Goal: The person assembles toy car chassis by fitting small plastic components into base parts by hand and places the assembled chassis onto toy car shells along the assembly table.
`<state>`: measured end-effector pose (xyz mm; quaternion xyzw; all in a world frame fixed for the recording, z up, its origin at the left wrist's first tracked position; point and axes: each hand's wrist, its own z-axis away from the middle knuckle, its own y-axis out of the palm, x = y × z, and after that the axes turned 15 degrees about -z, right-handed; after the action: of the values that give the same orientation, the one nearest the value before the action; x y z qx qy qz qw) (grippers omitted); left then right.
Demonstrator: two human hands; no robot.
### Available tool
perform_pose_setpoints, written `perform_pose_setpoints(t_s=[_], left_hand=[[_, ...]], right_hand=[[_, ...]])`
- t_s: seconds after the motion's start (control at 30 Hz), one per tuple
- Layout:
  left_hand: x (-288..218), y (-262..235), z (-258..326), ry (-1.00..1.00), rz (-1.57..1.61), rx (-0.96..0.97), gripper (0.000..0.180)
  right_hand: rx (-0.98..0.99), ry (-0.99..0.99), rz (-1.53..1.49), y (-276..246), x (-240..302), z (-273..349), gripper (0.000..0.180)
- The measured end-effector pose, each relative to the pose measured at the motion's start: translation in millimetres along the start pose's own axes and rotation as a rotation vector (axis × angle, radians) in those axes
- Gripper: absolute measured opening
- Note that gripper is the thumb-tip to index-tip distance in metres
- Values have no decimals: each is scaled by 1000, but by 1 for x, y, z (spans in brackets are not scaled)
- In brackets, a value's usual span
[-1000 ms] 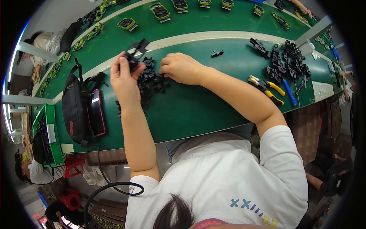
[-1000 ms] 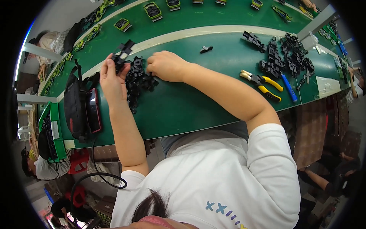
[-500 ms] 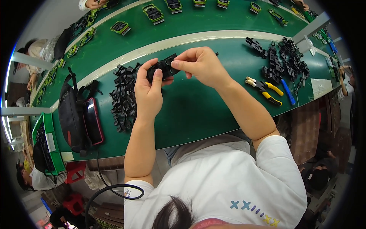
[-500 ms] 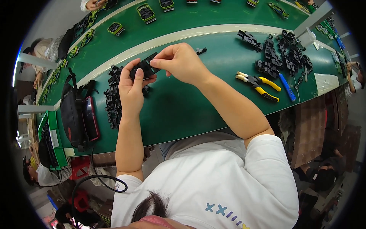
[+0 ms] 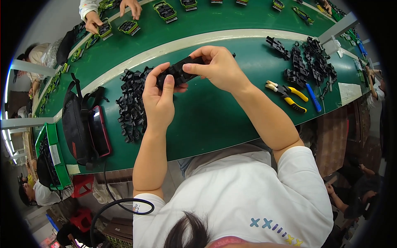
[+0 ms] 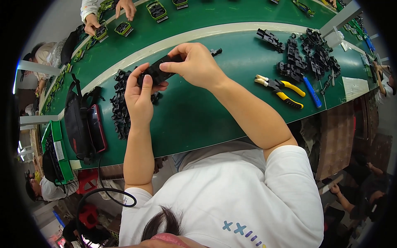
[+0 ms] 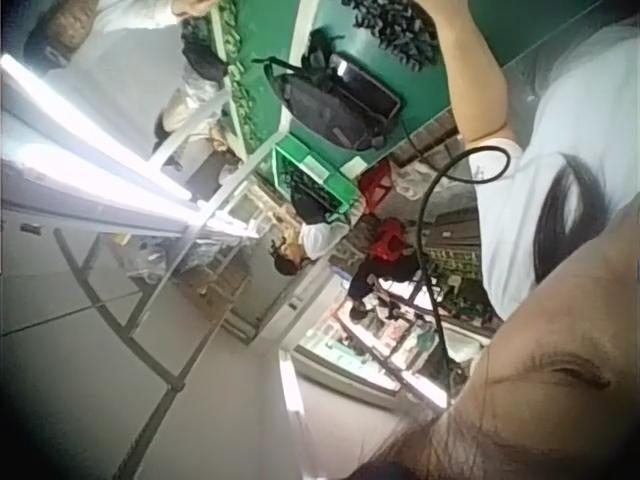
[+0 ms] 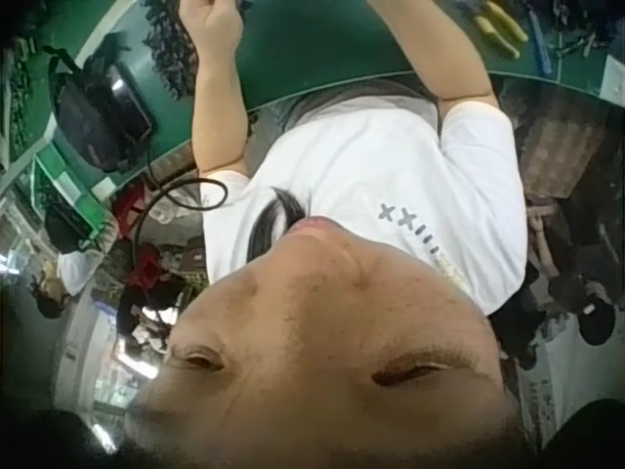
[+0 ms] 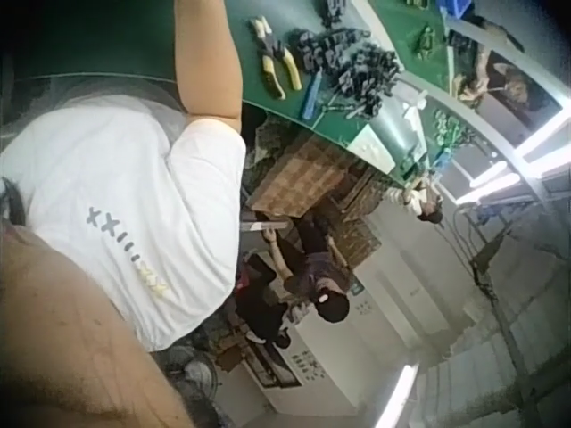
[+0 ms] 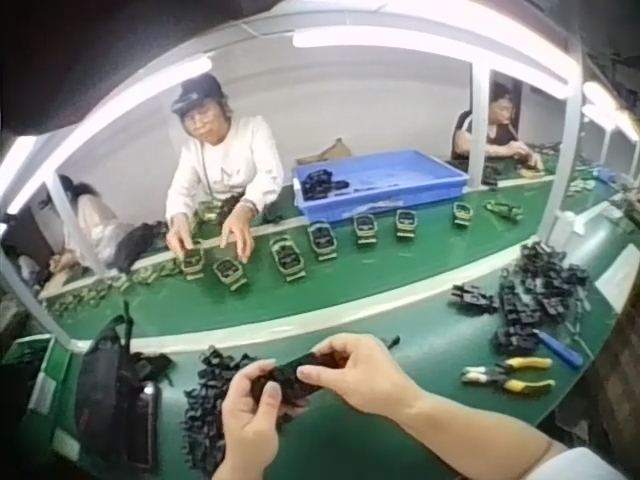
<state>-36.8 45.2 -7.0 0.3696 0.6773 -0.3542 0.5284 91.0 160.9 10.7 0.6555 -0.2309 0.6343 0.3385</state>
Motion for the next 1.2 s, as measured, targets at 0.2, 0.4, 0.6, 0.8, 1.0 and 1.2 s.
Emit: perform_pose_setpoints(t_s=[0.2,0.4,0.6,0.8,1.0,1.2], left_hand=[[-1,-1,-1,-129,51,0,27],[-1,-8,-2,-141,98,-14,27],[-5,-15,-2,-148,200,-9,42],[-9,-33,-9,50,14,-300,57],[-14,-15,5,115,-17,-207,48],[-11,-23,15,37,-245,-189,29]], right_hand=[[30,131,-120,-8,0,-4,33],[46,-575,488,-13,19,8,43],[266,-556,654,2,30,17,28],[137,-592,710,0,67,-58,34],[-207,-451,1169,-11,69,-236,42],[-128,-247,1309,29,4,-374,47]])
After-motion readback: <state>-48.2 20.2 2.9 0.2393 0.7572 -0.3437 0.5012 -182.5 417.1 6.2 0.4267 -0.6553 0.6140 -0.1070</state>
